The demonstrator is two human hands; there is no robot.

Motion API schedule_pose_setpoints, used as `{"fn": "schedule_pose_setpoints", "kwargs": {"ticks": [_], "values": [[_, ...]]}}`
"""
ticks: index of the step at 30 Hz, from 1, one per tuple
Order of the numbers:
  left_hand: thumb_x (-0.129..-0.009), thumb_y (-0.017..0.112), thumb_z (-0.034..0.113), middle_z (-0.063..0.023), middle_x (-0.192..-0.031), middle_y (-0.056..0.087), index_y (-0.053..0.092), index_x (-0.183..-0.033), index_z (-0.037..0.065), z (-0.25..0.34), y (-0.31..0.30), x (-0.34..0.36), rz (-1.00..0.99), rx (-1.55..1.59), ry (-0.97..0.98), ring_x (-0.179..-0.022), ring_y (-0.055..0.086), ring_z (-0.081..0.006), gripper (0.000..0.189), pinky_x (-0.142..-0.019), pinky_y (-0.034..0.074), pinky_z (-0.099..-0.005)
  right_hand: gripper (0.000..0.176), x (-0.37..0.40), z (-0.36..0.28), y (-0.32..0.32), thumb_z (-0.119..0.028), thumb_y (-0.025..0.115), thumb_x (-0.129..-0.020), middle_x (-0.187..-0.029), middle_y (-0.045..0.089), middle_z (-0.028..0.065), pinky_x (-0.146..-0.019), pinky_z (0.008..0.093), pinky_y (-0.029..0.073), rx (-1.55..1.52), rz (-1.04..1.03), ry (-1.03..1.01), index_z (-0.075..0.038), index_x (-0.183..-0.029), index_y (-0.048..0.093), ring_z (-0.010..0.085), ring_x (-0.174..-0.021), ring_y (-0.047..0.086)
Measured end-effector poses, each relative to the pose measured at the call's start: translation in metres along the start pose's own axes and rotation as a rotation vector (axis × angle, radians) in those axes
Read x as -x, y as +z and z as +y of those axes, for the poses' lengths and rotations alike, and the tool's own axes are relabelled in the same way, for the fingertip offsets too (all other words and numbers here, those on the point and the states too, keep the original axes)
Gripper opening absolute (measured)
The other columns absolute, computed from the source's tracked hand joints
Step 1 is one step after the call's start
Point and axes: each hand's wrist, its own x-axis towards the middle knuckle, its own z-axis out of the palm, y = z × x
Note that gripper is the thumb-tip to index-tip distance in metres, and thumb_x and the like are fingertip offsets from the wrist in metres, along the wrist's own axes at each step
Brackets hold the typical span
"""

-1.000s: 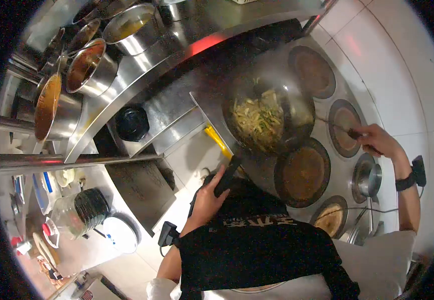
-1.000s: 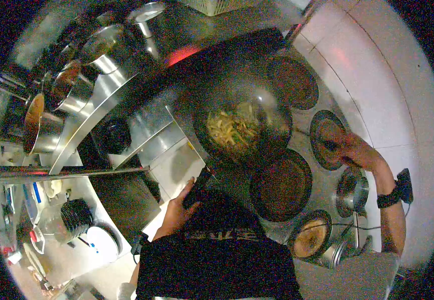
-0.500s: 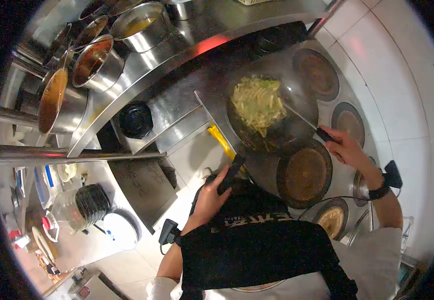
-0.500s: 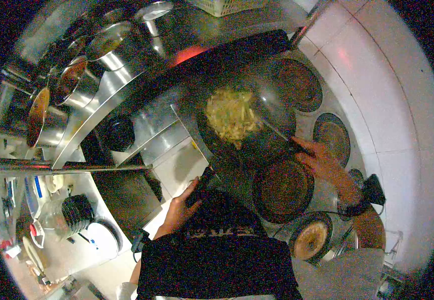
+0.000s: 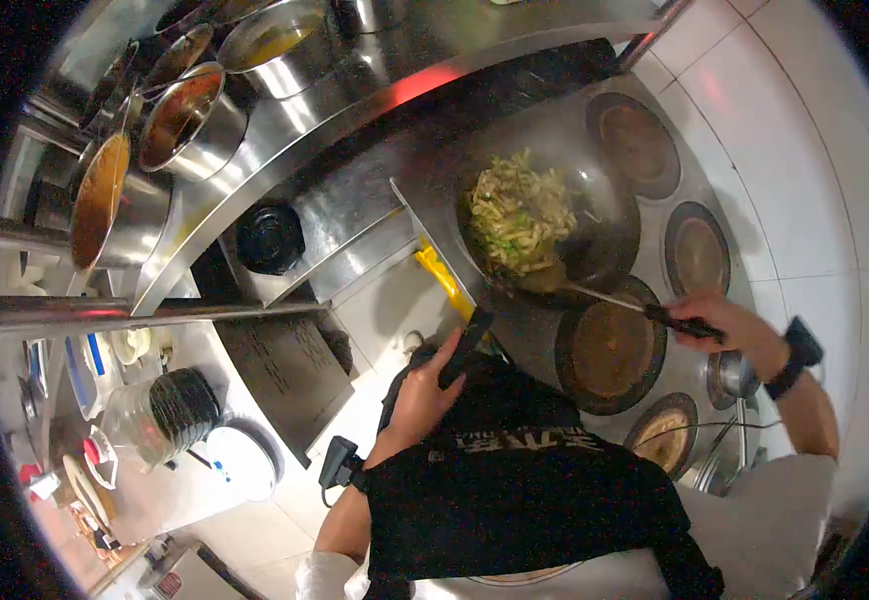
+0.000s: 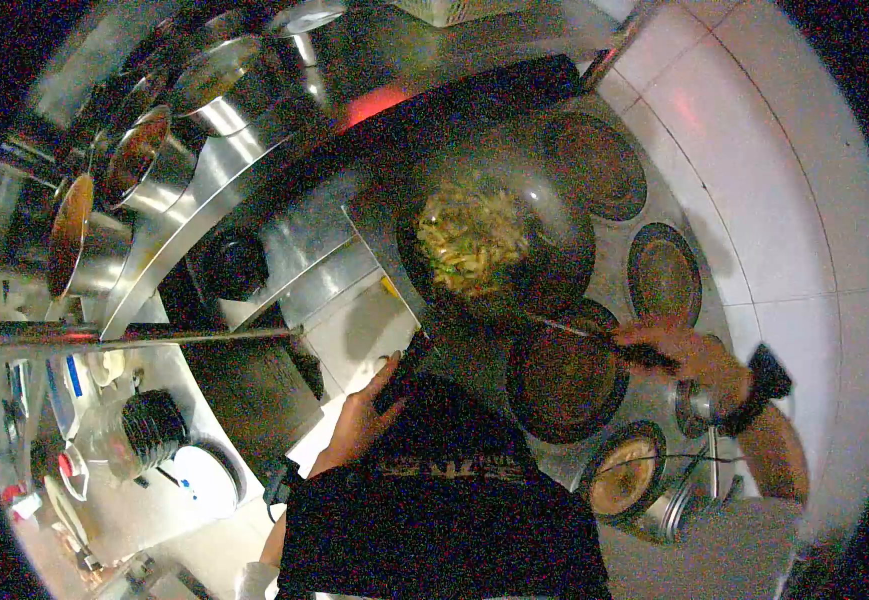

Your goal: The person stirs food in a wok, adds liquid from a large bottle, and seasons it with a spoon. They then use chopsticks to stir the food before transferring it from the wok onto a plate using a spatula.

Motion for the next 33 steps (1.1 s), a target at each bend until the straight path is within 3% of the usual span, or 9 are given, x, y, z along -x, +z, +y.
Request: {"fn": "schedule_pose_setpoints", "kwargs": {"ticks": [2,5,8,11,13,19,26,29,33], "values": [[-0.072,0.063,0.006,-0.0236,-0.087,0.060,0.035,-0.131,0.019,0.006,-0.002,0.000,-0.028,0.012,-0.077,-0.071,0.059,-0.0366,0.067,-0.066,0.048,-0.0394,0.032,-0.028,0.012,0.015,-0.018,0.050,-0.084,-0.059,0.049,0.0027,-0.032,0.0192,0.027,0.115,0.036,-0.151,-0.003,-0.112,0.052,0.0079,-0.033,0.037],[-0.072,0.063,0.007,-0.0243,-0.087,0.059,0.033,-0.132,0.020,0.005,-0.002,0.000,-0.043,0.000,-0.075,-0.071,0.059,-0.0373,0.068,-0.067,0.048,-0.0403,0.036,-0.033,-0.038,0.055,-0.019,0.049,-0.084,-0.058,0.048,0.0021,-0.033,0.0187,0.028,-0.281,0.249,0.007,-0.004,-0.118,0.049,0.0065,-0.035,0.037],[-0.073,0.063,0.009,-0.0250,-0.085,0.059,0.031,-0.133,0.021,0.001,-0.001,-0.001,0.021,-0.049,0.039,-0.074,0.059,-0.0381,0.070,-0.068,0.048,-0.0416,0.038,-0.025,-0.044,0.042,-0.017,0.050,-0.084,-0.058,0.048,0.0010,-0.035,0.0189,0.028,0.112,0.250,-0.134,-0.006,-0.121,0.048,0.0046,-0.040,0.039],[-0.073,0.063,0.010,-0.0248,-0.088,0.059,0.029,-0.134,0.022,0.001,0.000,-0.001,-0.030,-0.047,-0.048,-0.079,0.058,-0.0385,0.070,-0.071,0.048,-0.0426,0.039,-0.003,-0.069,0.036,-0.011,0.051,-0.082,-0.057,0.046,0.0029,-0.040,0.0236,0.035,0.551,0.372,-0.210,-0.011,-0.121,0.049,0.0074,-0.048,0.046],[-0.073,0.063,0.010,-0.0248,-0.089,0.059,0.029,-0.134,0.022,-0.003,0.002,-0.001,-0.034,-0.056,-0.051,-0.081,0.057,-0.0387,0.071,-0.072,0.048,-0.0426,0.044,0.005,-0.078,0.032,-0.006,0.054,-0.077,-0.059,0.049,0.0087,-0.049,0.0306,0.040,1.054,0.551,-0.418,-0.016,-0.120,0.050,0.0183,-0.055,0.052],[-0.073,0.063,0.012,-0.0254,-0.088,0.059,0.029,-0.133,0.024,-0.005,0.004,0.000,0.000,-0.033,-0.043,-0.081,0.057,-0.0395,0.070,-0.072,0.047,-0.0432,0.049,-0.020,-0.102,0.026,-0.006,0.058,-0.070,-0.077,0.055,0.0129,-0.061,0.0389,0.043,1.397,0.724,-0.659,-0.019,-0.117,0.052,0.0327,-0.070,0.053],[-0.074,0.063,0.012,-0.0244,-0.090,0.059,0.030,-0.133,0.024,0.004,-0.002,-0.001,-0.027,-0.011,-0.079,-0.081,0.057,-0.0399,0.068,-0.071,0.047,-0.0433,0.049,-0.016,-0.115,0.022,-0.006,0.057,-0.070,-0.082,0.056,0.0126,-0.064,0.0392,0.044,1.407,0.619,-0.587,-0.018,-0.117,0.052,0.0324,-0.074,0.054],[-0.074,0.063,0.011,-0.0241,-0.091,0.059,0.031,-0.133,0.024,0.003,-0.001,-0.001,-0.034,-0.044,-0.088,-0.082,0.057,-0.0393,0.068,-0.071,0.047,-0.0427,0.050,-0.037,-0.104,0.018,-0.005,0.056,-0.069,-0.086,0.057,0.0138,-0.065,0.0398,0.044,1.360,0.796,-0.691,-0.019,-0.117,0.052,0.0341,-0.078,0.054],[-0.073,0.063,0.011,-0.0235,-0.091,0.059,0.032,-0.132,0.024,-0.001,0.000,-0.001,0.005,0.004,-0.032,-0.082,0.058,-0.0386,0.068,-0.071,0.048,-0.0420,0.045,-0.028,-0.085,-0.013,-0.006,0.057,-0.071,-0.076,0.060,0.0099,-0.063,0.0367,0.045,1.143,0.515,-0.685,-0.010,-0.115,0.053,0.0266,-0.071,0.057]]}}
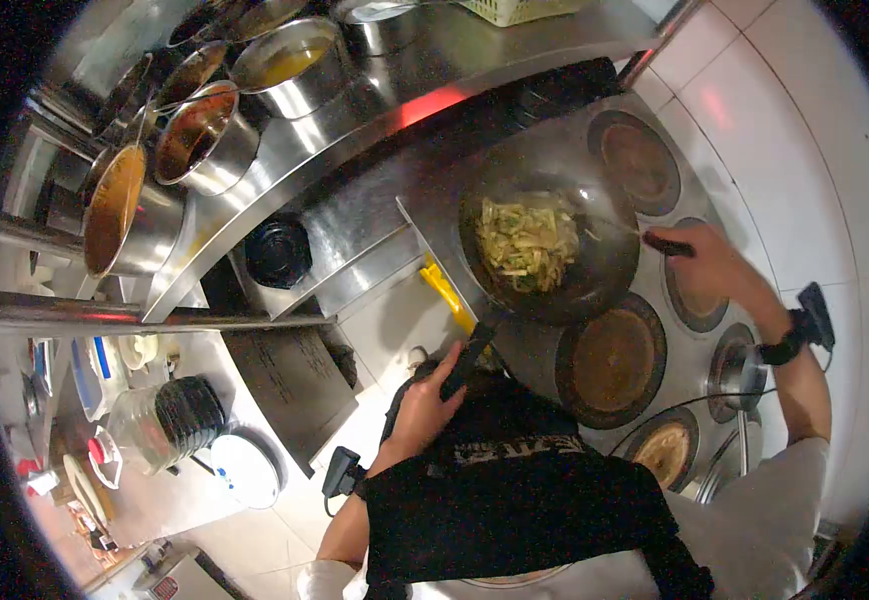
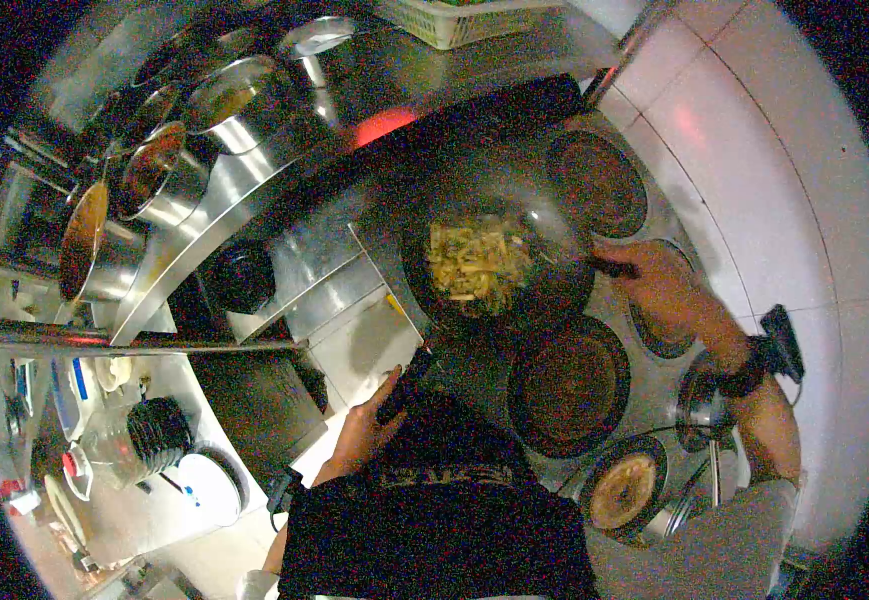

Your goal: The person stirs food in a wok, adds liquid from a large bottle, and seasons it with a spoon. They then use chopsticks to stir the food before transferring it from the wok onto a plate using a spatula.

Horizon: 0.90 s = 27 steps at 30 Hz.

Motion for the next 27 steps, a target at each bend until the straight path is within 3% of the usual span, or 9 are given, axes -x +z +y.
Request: {"fn": "schedule_pose_setpoints", "kwargs": {"ticks": [2,4,7,9,11,13,16,19,27], "values": [[-0.073,0.064,0.010,-0.0229,-0.093,0.059,0.033,-0.132,0.024,0.000,-0.001,-0.001,0.000,-0.035,0.007,-0.083,0.057,-0.0382,0.068,-0.072,0.048,-0.0415,0.043,0.015,0.006,-0.017,-0.007,0.058,-0.072,-0.071,0.060,0.0077,-0.061,0.0354,0.045,-0.196,0.022,0.019,-0.007,-0.115,0.053,0.0228,-0.067,0.056],[-0.073,0.064,0.009,-0.0230,-0.093,0.059,0.033,-0.131,0.024,0.001,-0.001,-0.002,-0.006,-0.038,-0.002,-0.083,0.057,-0.0381,0.068,-0.072,0.048,-0.0413,0.042,0.024,-0.021,-0.065,-0.006,0.057,-0.073,-0.079,0.062,0.0075,-0.061,0.0328,0.044,-0.337,-0.377,0.798,0.000,-0.114,0.052,0.0166,-0.066,0.054],[-0.072,0.064,0.008,-0.0228,-0.094,0.059,0.035,-0.131,0.023,0.006,-0.004,-0.002,0.007,-0.031,0.004,-0.083,0.058,-0.0378,0.067,-0.073,0.048,-0.0403,0.038,0.060,0.015,-0.032,-0.006,0.056,-0.074,-0.079,0.061,0.0083,-0.052,0.0271,0.043,-0.732,-0.427,0.876,-0.001,-0.111,0.055,0.0133,-0.056,0.052],[-0.072,0.064,0.008,-0.0221,-0.095,0.059,0.036,-0.130,0.022,0.007,-0.004,-0.001,-0.040,-0.002,-0.046,-0.084,0.057,-0.0374,0.067,-0.073,0.049,-0.0398,0.029,0.062,0.046,0.037,-0.006,0.053,-0.077,-0.074,0.059,0.0079,-0.040,0.0214,0.037,-0.278,-0.107,-0.468,-0.002,-0.106,0.058,0.0095,-0.044,0.047],[-0.072,0.064,0.007,-0.0220,-0.095,0.059,0.036,-0.130,0.022,0.005,0.000,0.000,-0.010,0.026,-0.009,-0.085,0.057,-0.0370,0.067,-0.073,0.048,-0.0395,0.027,0.062,0.059,0.117,-0.010,0.052,-0.081,-0.065,0.054,0.0049,-0.034,0.0195,0.028,-0.309,0.235,-0.559,-0.003,-0.107,0.057,0.0074,-0.035,0.039],[-0.071,0.065,0.007,-0.0218,-0.096,0.059,0.036,-0.130,0.022,0.002,0.002,0.000,0.031,0.044,0.034,-0.086,0.057,-0.0366,0.067,-0.074,0.048,-0.0392,0.036,0.055,0.017,0.119,-0.013,0.058,-0.080,-0.097,0.054,-0.0004,-0.052,0.0163,0.044,-1.287,-0.262,0.620,-0.012,-0.116,0.052,0.0063,-0.075,0.052],[-0.071,0.064,0.006,-0.0216,-0.098,0.059,0.036,-0.130,0.022,0.002,0.002,0.001,0.001,0.063,-0.001,-0.088,0.057,-0.0361,0.067,-0.075,0.048,-0.0382,0.036,0.051,0.008,0.131,-0.013,0.055,-0.082,-0.086,0.055,-0.0017,-0.048,0.0154,0.041,-1.558,-0.106,0.783,-0.011,-0.119,0.050,0.0051,-0.066,0.051],[-0.072,0.064,0.005,-0.0208,-0.100,0.059,0.036,-0.131,0.022,0.005,0.001,0.001,-0.010,0.029,-0.011,-0.089,0.057,-0.0357,0.068,-0.075,0.048,-0.0373,0.046,0.054,0.011,0.117,-0.014,0.051,-0.083,-0.056,0.046,0.0015,-0.033,0.0197,0.026,-1.310,0.019,0.736,-0.003,-0.126,0.041,0.0058,-0.034,0.035],[-0.072,0.064,0.005,-0.0192,-0.103,0.058,0.036,-0.130,0.020,0.000,0.003,0.001,0.013,0.074,0.023,-0.091,0.058,-0.0340,0.066,-0.078,0.047,-0.0357,0.042,0.057,-0.018,0.049,-0.003,0.050,-0.081,-0.071,0.056,0.0052,-0.048,0.0207,0.039,-0.605,0.002,0.276,-0.004,-0.122,0.047,0.0070,-0.052,0.047]]}}
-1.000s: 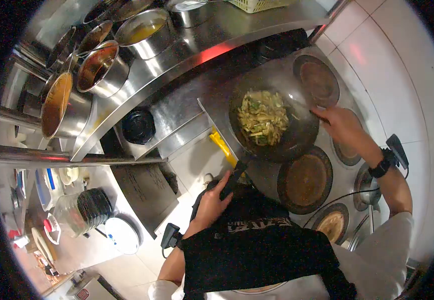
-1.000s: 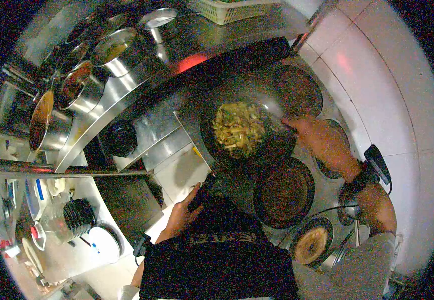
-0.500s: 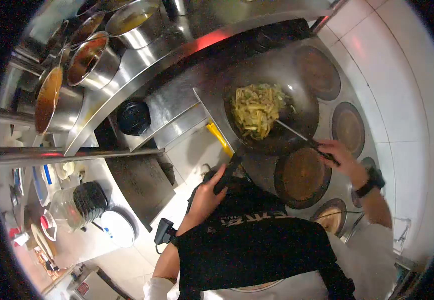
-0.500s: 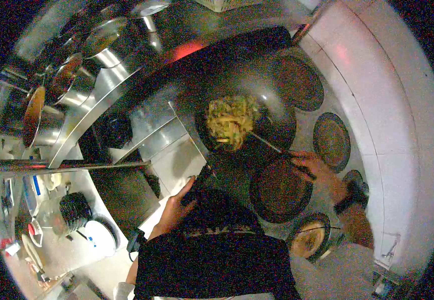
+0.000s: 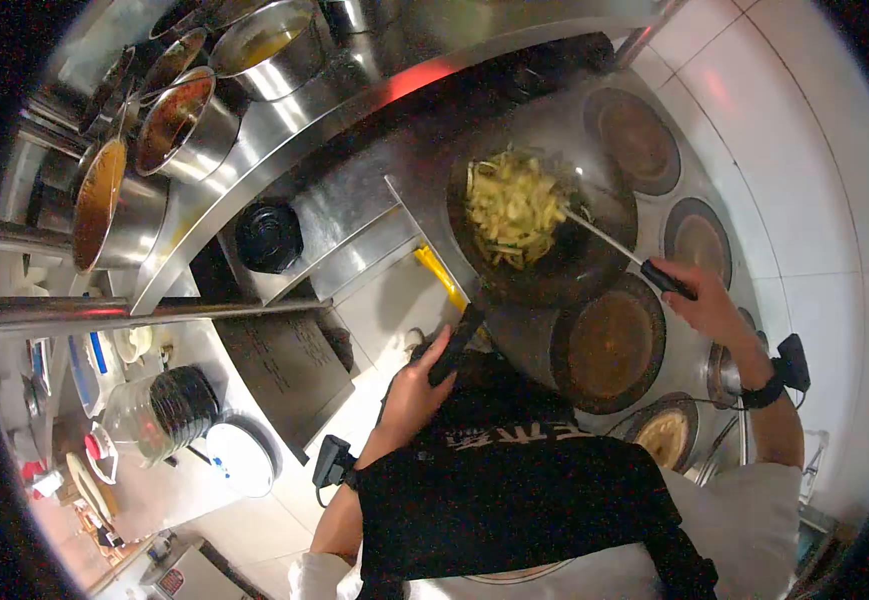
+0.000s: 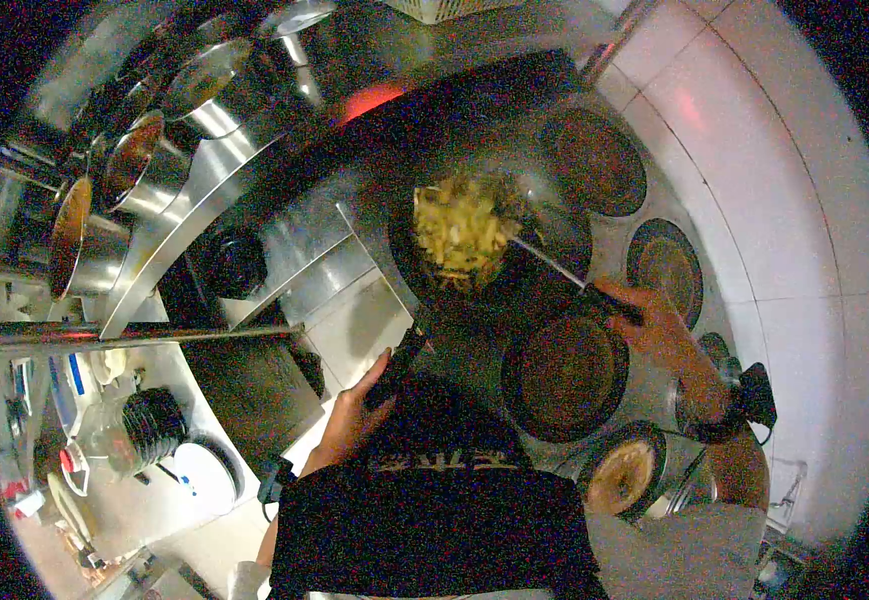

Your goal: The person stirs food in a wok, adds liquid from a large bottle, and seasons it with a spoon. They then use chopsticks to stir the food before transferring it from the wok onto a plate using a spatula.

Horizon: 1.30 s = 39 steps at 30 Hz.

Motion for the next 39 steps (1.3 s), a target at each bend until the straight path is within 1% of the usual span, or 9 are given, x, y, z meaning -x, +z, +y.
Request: {"fn": "schedule_pose_setpoints", "kwargs": {"ticks": [1,4,8,10,20,26,28,34,39], "values": [[-0.072,0.064,0.005,-0.0192,-0.103,0.058,0.036,-0.130,0.020,0.001,-0.001,-0.001,-0.003,0.001,0.000,-0.091,0.058,-0.0340,0.066,-0.078,0.047,-0.0357,0.041,0.000,0.001,0.002,0.000,0.050,-0.079,-0.076,0.059,0.0063,-0.056,0.0217,0.043,0.264,0.052,-0.347,-0.003,-0.120,0.048,0.0081,-0.060,0.050],[-0.073,0.063,0.005,-0.0196,-0.101,0.059,0.036,-0.130,0.019,0.006,-0.003,-0.001,0.021,-0.037,0.069,-0.090,0.058,-0.0342,0.065,-0.077,0.047,-0.0359,0.040,0.010,-0.048,-0.003,0.003,0.051,-0.077,-0.085,0.060,0.0081,-0.070,0.0236,0.043,0.274,0.050,0.083,0.001,-0.117,0.049,0.0106,-0.073,0.053],[-0.073,0.063,0.006,-0.0204,-0.094,0.060,0.036,-0.131,0.021,0.007,-0.005,-0.002,-0.027,-0.057,-0.036,-0.085,0.059,-0.0352,0.065,-0.075,0.048,-0.0375,0.040,0.014,-0.039,-0.034,0.000,0.051,-0.077,-0.077,0.059,0.0068,-0.056,0.0217,0.043,0.302,0.071,0.006,-0.001,-0.117,0.050,0.0088,-0.059,0.051],[-0.073,0.063,0.007,-0.0206,-0.092,0.061,0.036,-0.131,0.022,0.006,-0.006,-0.003,-0.032,-0.071,-0.048,-0.084,0.059,-0.0354,0.066,-0.074,0.048,-0.0379,0.035,0.015,-0.071,-0.049,-0.006,0.051,-0.080,-0.065,0.055,0.0039,-0.041,0.0196,0.037,-0.007,-0.199,0.610,-0.002,-0.115,0.053,0.0065,-0.044,0.044],[-0.072,0.063,0.005,-0.0204,-0.096,0.060,0.036,-0.130,0.021,-0.001,-0.002,-0.003,0.020,-0.028,0.052,-0.086,0.058,-0.0350,0.066,-0.074,0.048,-0.0379,0.035,-0.004,0.002,0.049,-0.016,0.052,-0.083,-0.058,0.050,0.0029,-0.033,0.0187,0.025,-0.902,-0.034,0.526,0.000,-0.115,0.051,0.0047,-0.036,0.037],[-0.072,0.064,0.005,-0.0199,-0.098,0.060,0.037,-0.130,0.021,0.010,-0.006,-0.005,-0.018,-0.048,-0.034,-0.087,0.058,-0.0345,0.066,-0.074,0.049,-0.0378,0.040,-0.008,-0.027,0.008,-0.011,0.051,-0.084,-0.067,0.054,0.0071,-0.042,0.0224,0.036,-0.146,-0.041,0.478,-0.005,-0.123,0.046,0.0093,-0.045,0.043],[-0.072,0.064,0.005,-0.0199,-0.097,0.060,0.037,-0.130,0.021,0.010,-0.006,-0.005,-0.001,-0.034,-0.004,-0.086,0.059,-0.0348,0.066,-0.073,0.049,-0.0379,0.046,-0.006,0.001,0.004,-0.007,0.053,-0.080,-0.071,0.056,0.0122,-0.055,0.0304,0.043,0.321,0.050,-0.174,-0.013,-0.126,0.044,0.0175,-0.057,0.049],[-0.073,0.064,0.007,-0.0196,-0.095,0.060,0.036,-0.130,0.022,0.008,-0.008,-0.006,0.002,-0.027,-0.024,-0.086,0.058,-0.0353,0.066,-0.075,0.049,-0.0377,0.052,0.003,-0.025,0.023,-0.006,0.056,-0.075,-0.086,0.051,0.0149,-0.069,0.0362,0.045,0.883,0.242,-0.049,-0.018,-0.125,0.044,0.0319,-0.072,0.052],[-0.073,0.064,0.011,-0.0207,-0.090,0.060,0.033,-0.132,0.021,0.003,-0.020,-0.009,-0.049,-0.077,-0.013,-0.083,0.059,-0.0358,0.068,-0.076,0.047,-0.0397,0.044,0.007,0.026,0.057,-0.009,0.057,-0.076,-0.087,0.049,0.0132,-0.070,0.0358,0.044,0.794,0.078,0.004,-0.014,-0.119,0.048,0.0308,-0.077,0.052]]}}
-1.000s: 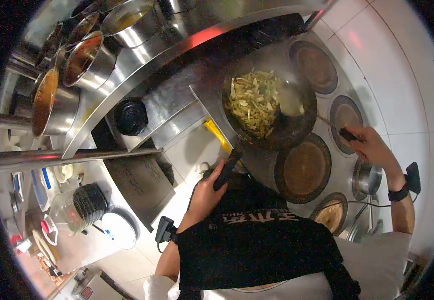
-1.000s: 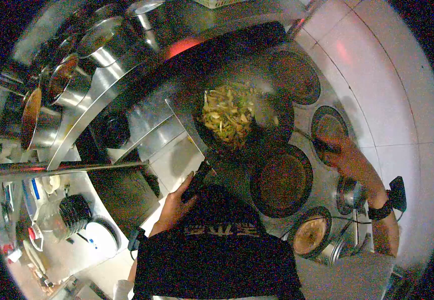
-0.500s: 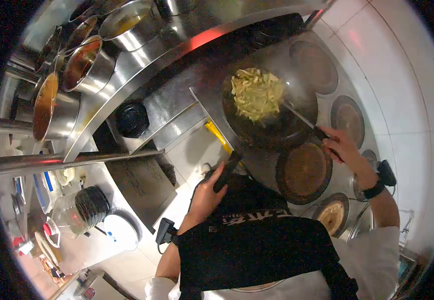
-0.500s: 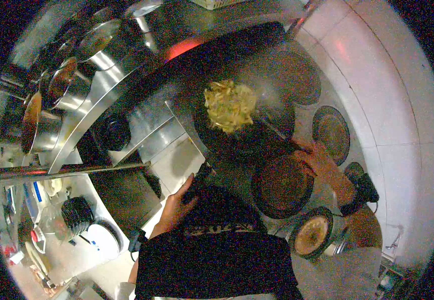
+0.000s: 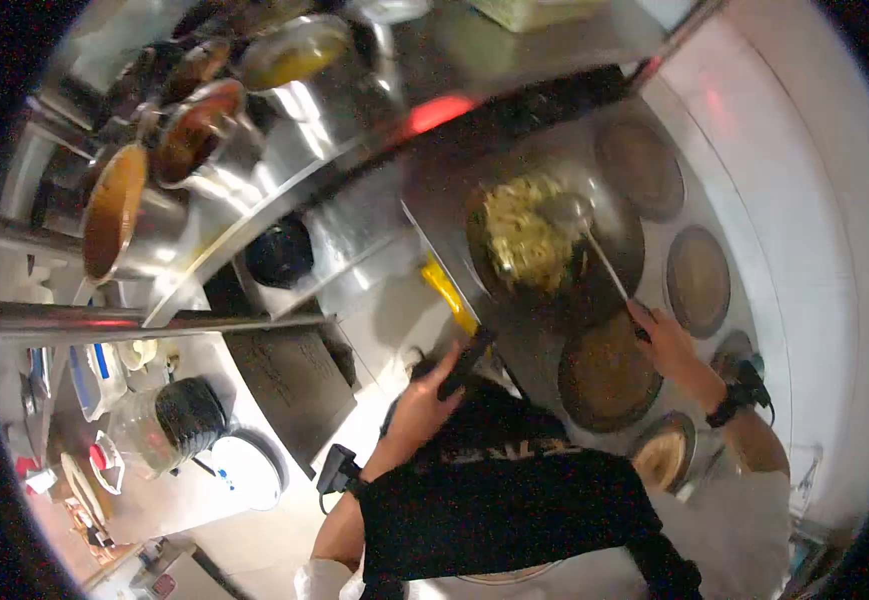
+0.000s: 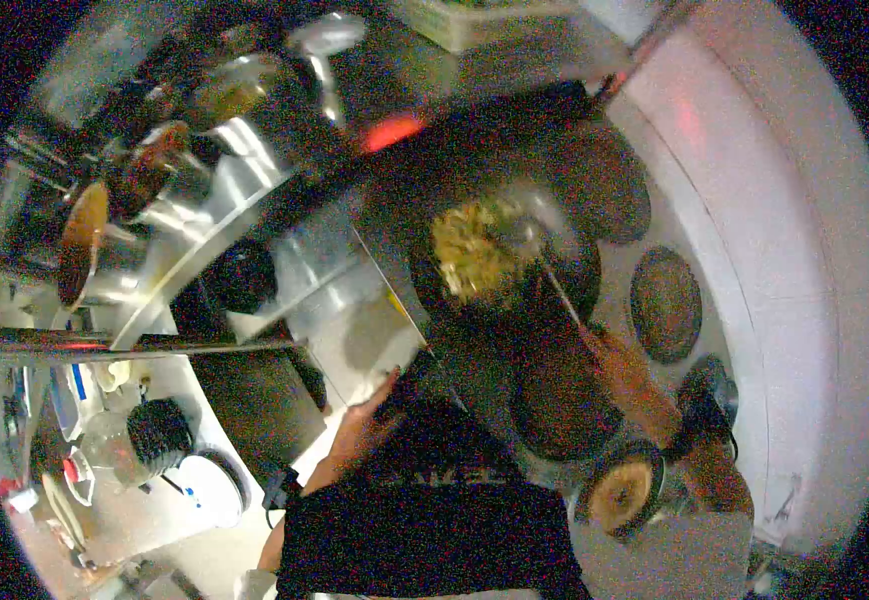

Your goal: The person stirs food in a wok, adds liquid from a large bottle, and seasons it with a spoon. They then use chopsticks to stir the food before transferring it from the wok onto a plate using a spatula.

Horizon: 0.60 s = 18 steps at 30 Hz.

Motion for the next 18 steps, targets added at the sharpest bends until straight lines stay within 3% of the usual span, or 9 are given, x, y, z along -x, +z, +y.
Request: {"fn": "schedule_pose_setpoints", "kwargs": {"ticks": [1,6,8,10,12,13,15,16,18], "values": [[-0.073,0.064,0.014,-0.0245,-0.085,0.059,0.029,-0.133,0.020,-0.005,-0.002,-0.001,0.032,-0.023,0.100,-0.081,0.059,-0.0373,0.070,-0.073,0.048,-0.0412,0.038,-0.014,-0.004,-0.016,-0.011,0.057,-0.078,-0.085,0.050,0.0124,-0.068,0.0346,0.044,-0.097,0.031,-0.098,-0.012,-0.115,0.051,0.0279,-0.076,0.052],[-0.076,0.061,0.026,-0.0290,-0.077,0.058,0.018,-0.136,0.012,-0.019,-0.021,-0.011,-0.112,-0.085,-0.011,-0.071,0.058,-0.0418,0.075,-0.068,0.047,-0.0466,0.015,-0.132,-0.040,-0.147,-0.018,0.054,-0.084,-0.075,0.051,0.0033,-0.060,0.0259,0.042,-0.526,0.267,-0.177,-0.004,-0.089,0.055,0.0124,-0.066,0.050],[-0.077,0.060,0.032,-0.0284,-0.080,0.058,0.016,-0.136,0.013,-0.015,-0.028,-0.013,-0.138,-0.098,-0.054,-0.076,0.057,-0.0418,0.076,-0.069,0.046,-0.0466,0.013,-0.185,-0.089,-0.208,-0.018,0.056,-0.083,-0.071,0.052,0.0002,-0.055,0.0225,0.041,-0.716,0.185,-0.194,-0.007,-0.089,0.055,0.0075,-0.063,0.048],[-0.078,0.059,0.035,-0.0282,-0.084,0.058,0.016,-0.136,0.014,-0.013,-0.041,-0.011,-0.164,-0.064,-0.054,-0.079,0.057,-0.0413,0.075,-0.070,0.046,-0.0461,0.016,-0.250,-0.119,-0.209,-0.020,0.058,-0.082,-0.072,0.052,-0.0007,-0.051,0.0211,0.039,-0.964,0.292,-0.268,-0.007,-0.091,0.053,0.0052,-0.061,0.047],[-0.080,0.057,0.037,-0.0250,-0.089,0.059,0.017,-0.136,0.015,-0.010,-0.053,-0.007,-0.224,0.017,-0.098,-0.080,0.058,-0.0384,0.072,-0.071,0.046,-0.0424,0.026,-0.310,-0.133,-0.205,-0.021,0.059,-0.082,-0.076,0.052,0.0001,-0.054,0.0226,0.041,-1.138,-0.019,0.055,-0.003,-0.099,0.051,0.0073,-0.062,0.048],[-0.080,0.057,0.037,-0.0250,-0.089,0.059,0.017,-0.136,0.015,-0.016,-0.056,-0.003,-0.219,0.014,-0.088,-0.080,0.058,-0.0384,0.072,-0.071,0.046,-0.0424,0.026,-0.325,-0.143,-0.196,-0.021,0.059,-0.082,-0.076,0.052,0.0001,-0.054,0.0226,0.041,-1.134,-0.009,0.050,-0.003,-0.099,0.051,0.0073,-0.062,0.048],[-0.083,0.055,0.036,-0.0204,-0.091,0.059,0.017,-0.137,0.016,-0.029,-0.063,0.004,-0.174,0.115,-0.055,-0.080,0.059,-0.0337,0.069,-0.072,0.046,-0.0386,0.034,-0.342,-0.162,-0.181,-0.021,0.060,-0.082,-0.075,0.052,0.0017,-0.058,0.0231,0.041,-1.598,0.327,-0.096,0.001,-0.105,0.050,0.0088,-0.064,0.049],[-0.084,0.054,0.033,-0.0165,-0.088,0.061,0.019,-0.136,0.015,-0.030,-0.066,0.008,-0.162,0.141,-0.072,-0.078,0.060,-0.0296,0.066,-0.073,0.046,-0.0363,0.036,-0.348,-0.166,-0.178,-0.022,0.058,-0.083,-0.072,0.053,0.0039,-0.061,0.0234,0.041,-1.698,0.367,-0.227,0.003,-0.108,0.050,0.0098,-0.065,0.049],[-0.085,0.053,0.032,-0.0162,-0.089,0.061,0.021,-0.136,0.013,-0.029,-0.076,0.013,-0.163,0.190,-0.089,-0.080,0.060,-0.0290,0.063,-0.073,0.046,-0.0361,0.032,-0.363,-0.170,-0.176,-0.023,0.056,-0.084,-0.068,0.054,0.0038,-0.056,0.0235,0.042,-1.708,0.461,-0.237,0.000,-0.105,0.051,0.0101,-0.059,0.049]]}}
